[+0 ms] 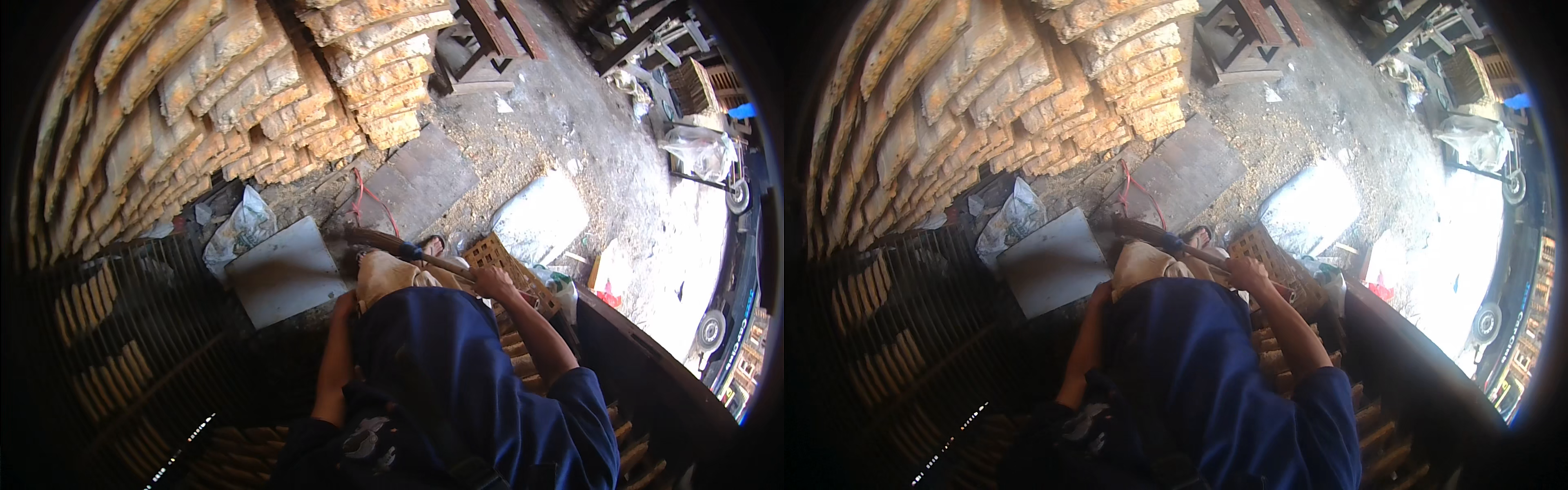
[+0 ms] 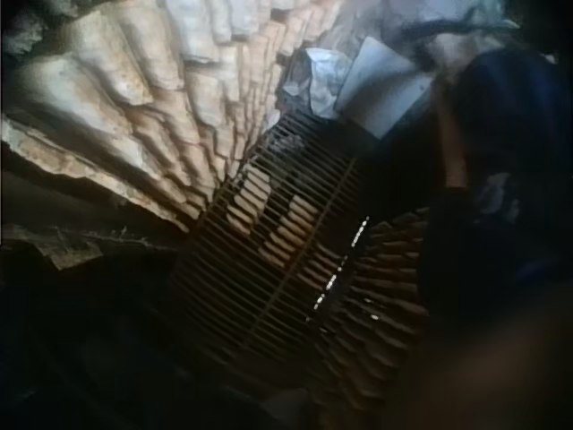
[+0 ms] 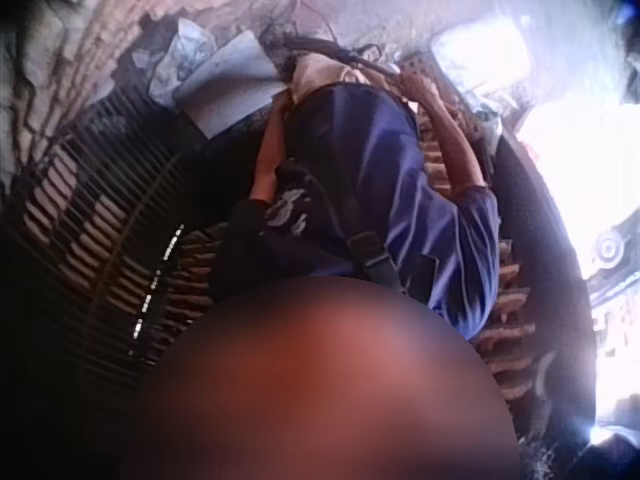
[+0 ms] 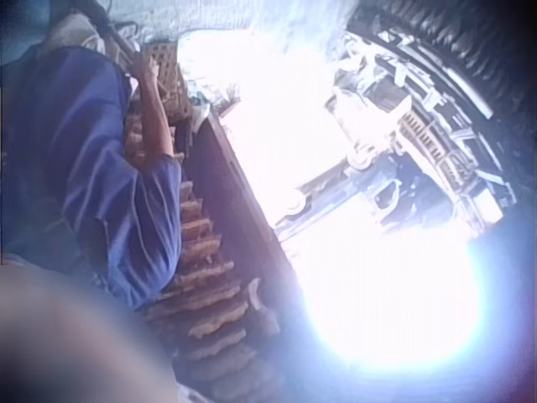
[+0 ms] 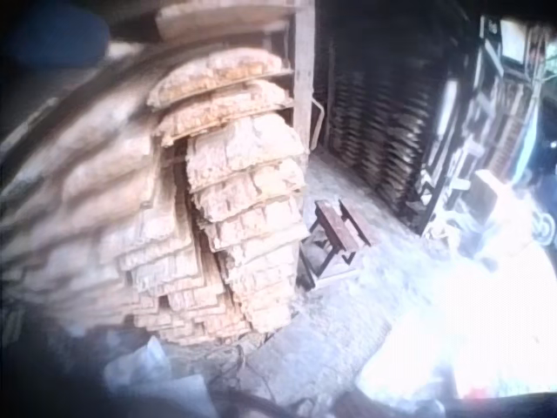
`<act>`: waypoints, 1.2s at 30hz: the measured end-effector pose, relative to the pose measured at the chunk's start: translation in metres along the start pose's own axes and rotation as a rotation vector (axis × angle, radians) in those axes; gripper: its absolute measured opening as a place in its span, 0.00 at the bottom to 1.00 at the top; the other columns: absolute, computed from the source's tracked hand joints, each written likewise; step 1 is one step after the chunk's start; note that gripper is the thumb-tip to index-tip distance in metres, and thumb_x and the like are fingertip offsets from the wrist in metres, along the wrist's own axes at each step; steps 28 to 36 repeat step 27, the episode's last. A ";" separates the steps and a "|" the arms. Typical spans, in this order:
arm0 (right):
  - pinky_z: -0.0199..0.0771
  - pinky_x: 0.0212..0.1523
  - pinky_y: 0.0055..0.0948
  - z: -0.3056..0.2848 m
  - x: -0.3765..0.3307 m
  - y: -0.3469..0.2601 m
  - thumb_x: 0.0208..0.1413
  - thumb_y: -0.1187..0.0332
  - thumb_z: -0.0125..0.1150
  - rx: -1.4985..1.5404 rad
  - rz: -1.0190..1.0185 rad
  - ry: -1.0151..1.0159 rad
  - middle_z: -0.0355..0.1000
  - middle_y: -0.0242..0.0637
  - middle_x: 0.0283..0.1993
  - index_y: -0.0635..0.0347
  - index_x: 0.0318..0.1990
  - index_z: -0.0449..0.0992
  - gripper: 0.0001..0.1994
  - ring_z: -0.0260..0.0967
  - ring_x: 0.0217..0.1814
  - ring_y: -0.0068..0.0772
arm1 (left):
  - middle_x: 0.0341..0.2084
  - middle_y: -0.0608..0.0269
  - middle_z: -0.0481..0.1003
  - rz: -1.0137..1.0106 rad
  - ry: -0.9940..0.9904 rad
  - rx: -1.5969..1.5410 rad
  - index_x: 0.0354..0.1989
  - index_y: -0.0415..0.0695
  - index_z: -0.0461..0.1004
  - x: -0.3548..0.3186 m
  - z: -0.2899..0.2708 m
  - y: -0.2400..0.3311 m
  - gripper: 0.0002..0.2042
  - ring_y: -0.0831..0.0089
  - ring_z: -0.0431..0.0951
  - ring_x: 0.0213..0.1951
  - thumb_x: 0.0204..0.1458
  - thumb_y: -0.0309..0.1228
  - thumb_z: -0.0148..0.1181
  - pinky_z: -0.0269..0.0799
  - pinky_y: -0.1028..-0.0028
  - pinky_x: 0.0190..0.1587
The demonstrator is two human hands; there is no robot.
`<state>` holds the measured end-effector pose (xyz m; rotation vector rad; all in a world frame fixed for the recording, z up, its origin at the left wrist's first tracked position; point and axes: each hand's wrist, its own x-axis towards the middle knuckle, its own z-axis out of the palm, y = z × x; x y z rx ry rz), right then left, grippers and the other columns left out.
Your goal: The person sweeps sawdust and debris on a cluttered workshop floor using a broom. The person moves around stacks of wooden planks and crates, sweeping debris toward a central area.
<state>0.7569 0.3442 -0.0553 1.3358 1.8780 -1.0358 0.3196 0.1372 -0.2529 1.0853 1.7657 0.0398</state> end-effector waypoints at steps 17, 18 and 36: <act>0.73 0.39 0.49 -0.086 -0.158 0.073 0.52 0.68 0.51 0.026 0.784 0.529 0.75 0.52 0.36 0.62 0.43 0.75 0.13 0.74 0.40 0.55 | 0.33 0.59 0.78 -0.176 0.221 -0.413 0.44 0.42 0.74 -0.035 -0.025 -0.007 0.17 0.69 0.78 0.36 0.52 0.41 0.58 0.73 0.70 0.39; 0.73 0.38 0.49 -0.065 -0.158 0.090 0.53 0.68 0.50 -0.110 0.785 0.576 0.75 0.54 0.35 0.61 0.44 0.75 0.13 0.74 0.38 0.56 | 0.34 0.58 0.78 -0.173 0.224 -0.431 0.44 0.43 0.74 -0.034 -0.021 -0.019 0.18 0.67 0.78 0.37 0.51 0.43 0.58 0.73 0.69 0.41; 0.70 0.45 0.47 -0.064 -0.156 -0.114 0.51 0.64 0.53 0.072 0.295 0.267 0.74 0.54 0.36 0.50 0.56 0.68 0.22 0.74 0.41 0.51 | 0.38 0.55 0.78 -0.282 0.161 -0.529 0.45 0.45 0.75 -0.009 -0.113 -0.094 0.20 0.64 0.79 0.39 0.51 0.45 0.56 0.72 0.63 0.44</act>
